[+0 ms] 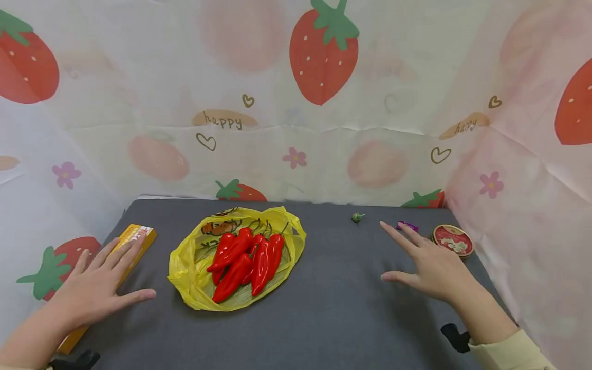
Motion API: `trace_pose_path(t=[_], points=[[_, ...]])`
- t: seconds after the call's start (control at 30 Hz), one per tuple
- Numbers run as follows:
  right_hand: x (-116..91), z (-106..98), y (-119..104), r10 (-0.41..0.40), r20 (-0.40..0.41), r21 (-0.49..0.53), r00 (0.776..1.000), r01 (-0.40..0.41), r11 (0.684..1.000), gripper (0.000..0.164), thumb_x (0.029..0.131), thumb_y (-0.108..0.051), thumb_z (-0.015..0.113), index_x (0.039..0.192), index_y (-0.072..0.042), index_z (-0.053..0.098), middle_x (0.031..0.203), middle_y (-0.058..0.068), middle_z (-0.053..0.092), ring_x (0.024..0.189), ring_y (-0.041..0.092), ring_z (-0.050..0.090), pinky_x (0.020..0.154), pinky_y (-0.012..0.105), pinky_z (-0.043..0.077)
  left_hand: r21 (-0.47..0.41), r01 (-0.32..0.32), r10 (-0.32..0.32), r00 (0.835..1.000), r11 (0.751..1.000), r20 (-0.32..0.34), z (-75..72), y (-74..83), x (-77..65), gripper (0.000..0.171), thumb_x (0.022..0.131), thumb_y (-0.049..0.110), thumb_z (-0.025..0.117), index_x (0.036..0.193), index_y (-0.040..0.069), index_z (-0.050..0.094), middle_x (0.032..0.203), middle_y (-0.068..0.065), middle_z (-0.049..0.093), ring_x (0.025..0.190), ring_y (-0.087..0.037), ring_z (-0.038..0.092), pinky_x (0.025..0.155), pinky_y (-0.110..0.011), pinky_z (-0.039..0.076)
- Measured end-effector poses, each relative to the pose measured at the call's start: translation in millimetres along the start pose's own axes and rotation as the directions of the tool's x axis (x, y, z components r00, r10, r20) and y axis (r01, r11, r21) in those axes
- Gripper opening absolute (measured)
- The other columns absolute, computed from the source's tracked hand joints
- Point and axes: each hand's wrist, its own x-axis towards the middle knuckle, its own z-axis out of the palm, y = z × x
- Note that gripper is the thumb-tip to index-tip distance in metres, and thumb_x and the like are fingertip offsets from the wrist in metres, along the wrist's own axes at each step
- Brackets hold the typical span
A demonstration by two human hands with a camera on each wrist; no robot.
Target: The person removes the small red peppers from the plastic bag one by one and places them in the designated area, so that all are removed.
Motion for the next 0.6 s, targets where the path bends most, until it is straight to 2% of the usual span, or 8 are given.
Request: trace_pose_path(t=[0.07, 0.13, 0.2, 0.3, 0.37, 0.43, 0.53, 0.6], points=[[7, 1, -7, -0.012, -0.022, 0.036, 1.000, 0.013, 0.999, 0.096, 0.083, -0.070, 0.067, 0.161, -0.044, 0.015, 0.161, 0.014, 0.036, 0.118, 0.043, 0.062, 0.044, 0.027, 0.034, -0.111, -0.016, 0.017, 1.000, 0.994, 0.010, -1.4, 5.6, 7.0, 0.109, 0.087, 0.073, 0.060, 0.163, 0.031, -0.007, 0.160, -0.020, 0.034, 0.145, -0.048, 0.027, 0.109, -0.080, 0.007], [14, 3, -15, -0.031, -0.044, 0.066, 0.999, 0.034, 0.997, 0.095, 0.084, -0.067, 0.068, 0.161, -0.042, 0.018, 0.159, 0.014, 0.039, 0.126, 0.044, 0.057, 0.053, 0.032, 0.047, -0.238, -0.039, 0.042, 0.999, 0.970, 0.008, -1.2, 10.6, 13.0, 0.103, 0.093, 0.061, 0.061, 0.162, 0.031, -0.010, 0.154, -0.021, 0.044, 0.140, -0.048, 0.038, 0.108, -0.077, 0.021], [20, 6, -24, -0.044, -0.060, 0.087, 0.997, 0.049, 0.995, 0.094, 0.085, -0.066, 0.068, 0.161, -0.041, 0.019, 0.157, 0.014, 0.042, 0.131, 0.046, 0.052, 0.065, 0.043, 0.055, -0.372, -0.049, 0.059, 0.998, 0.927, 0.014, -0.4, 14.9, 17.9, 0.098, 0.098, 0.050, 0.060, 0.161, 0.033, -0.013, 0.147, -0.020, 0.052, 0.134, -0.046, 0.047, 0.103, -0.071, 0.035], [29, 12, -37, -0.050, -0.076, 0.123, 0.996, 0.060, 0.991, 0.091, 0.086, -0.065, 0.068, 0.160, -0.040, 0.022, 0.153, 0.013, 0.048, 0.126, 0.041, 0.058, 0.076, 0.054, 0.057, -0.537, -0.040, 0.064, 0.998, 0.843, 0.026, 4.1, 20.7, 23.8, 0.091, 0.103, 0.039, 0.056, 0.159, 0.038, -0.016, 0.126, -0.015, 0.065, 0.112, -0.033, 0.065, 0.087, -0.053, 0.054], [36, 16, -44, -0.052, -0.077, 0.151, 0.996, 0.064, 0.986, 0.090, 0.086, -0.065, 0.068, 0.160, -0.041, 0.022, 0.149, 0.011, 0.052, 0.121, 0.035, 0.063, 0.075, 0.052, 0.057, -0.609, -0.015, 0.045, 0.998, 0.793, 0.034, 7.4, 24.6, 26.6, 0.089, 0.104, 0.036, 0.055, 0.158, 0.042, -0.016, 0.113, -0.010, 0.069, 0.098, -0.022, 0.067, 0.079, -0.041, 0.056], [43, 21, -51, -0.056, -0.075, 0.196, 0.996, 0.070, 0.978, 0.089, 0.087, -0.064, 0.068, 0.160, -0.043, 0.022, 0.147, 0.009, 0.054, 0.118, 0.028, 0.065, 0.075, 0.052, 0.057, -0.641, -0.008, 0.031, 0.999, 0.768, 0.025, 11.0, 28.0, 28.9, 0.088, 0.104, 0.035, 0.056, 0.159, 0.041, -0.013, 0.100, -0.002, 0.072, 0.085, -0.013, 0.067, 0.072, -0.031, 0.054], [54, 28, -60, -0.068, -0.066, 0.293, 0.995, 0.085, 0.952, 0.088, 0.088, -0.060, 0.070, 0.159, -0.045, 0.021, 0.148, 0.005, 0.054, 0.116, 0.022, 0.066, 0.083, 0.053, 0.056, -0.673, -0.006, 0.011, 1.000, 0.739, 0.003, 15.3, 32.6, 31.6, 0.088, 0.103, 0.034, 0.059, 0.160, 0.039, -0.008, 0.090, 0.003, 0.073, 0.078, -0.009, 0.066, 0.070, -0.027, 0.053], [62, 33, -67, -0.076, -0.062, 0.374, 0.995, 0.093, 0.923, 0.088, 0.088, -0.056, 0.072, 0.159, -0.045, 0.021, 0.149, 0.003, 0.053, 0.115, 0.021, 0.066, 0.090, 0.055, 0.055, -0.705, -0.011, 0.006, 1.000, 0.709, -0.010, 17.4, 34.6, 33.7, 0.088, 0.102, 0.032, 0.060, 0.161, 0.037, -0.006, 0.085, 0.003, 0.074, 0.075, -0.011, 0.065, 0.069, -0.027, 0.052]])
